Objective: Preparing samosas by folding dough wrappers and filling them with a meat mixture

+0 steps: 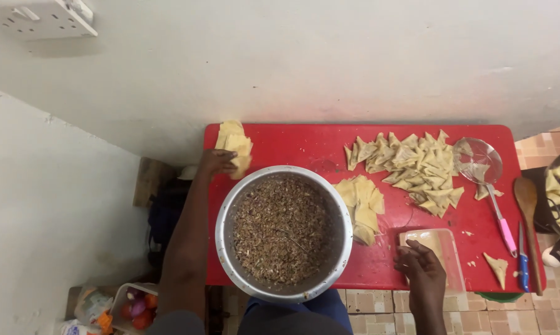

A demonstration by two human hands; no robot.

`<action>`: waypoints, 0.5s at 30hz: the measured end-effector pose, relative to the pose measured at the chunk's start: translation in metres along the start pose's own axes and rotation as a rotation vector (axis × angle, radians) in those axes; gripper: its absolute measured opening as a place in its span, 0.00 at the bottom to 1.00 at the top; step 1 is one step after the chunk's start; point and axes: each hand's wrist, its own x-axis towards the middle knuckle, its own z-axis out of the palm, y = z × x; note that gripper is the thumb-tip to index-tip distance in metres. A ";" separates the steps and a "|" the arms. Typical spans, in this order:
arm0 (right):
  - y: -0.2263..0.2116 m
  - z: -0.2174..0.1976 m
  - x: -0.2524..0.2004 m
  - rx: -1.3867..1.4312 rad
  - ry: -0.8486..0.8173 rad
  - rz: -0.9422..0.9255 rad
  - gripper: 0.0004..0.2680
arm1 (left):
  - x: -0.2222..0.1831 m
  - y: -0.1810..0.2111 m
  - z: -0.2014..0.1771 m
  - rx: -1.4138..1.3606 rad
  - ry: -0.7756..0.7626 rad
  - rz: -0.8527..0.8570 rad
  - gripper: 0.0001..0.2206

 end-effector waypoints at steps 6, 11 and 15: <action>-0.002 0.009 -0.003 -0.015 -0.003 0.008 0.12 | 0.046 -0.071 -0.021 0.362 0.257 0.172 0.09; 0.002 0.018 0.003 -0.037 -0.013 -0.012 0.11 | 0.044 -0.067 -0.020 0.759 0.664 0.436 0.16; 0.006 0.021 0.006 -0.051 -0.052 -0.027 0.12 | 0.054 -0.057 -0.012 0.820 0.533 0.535 0.12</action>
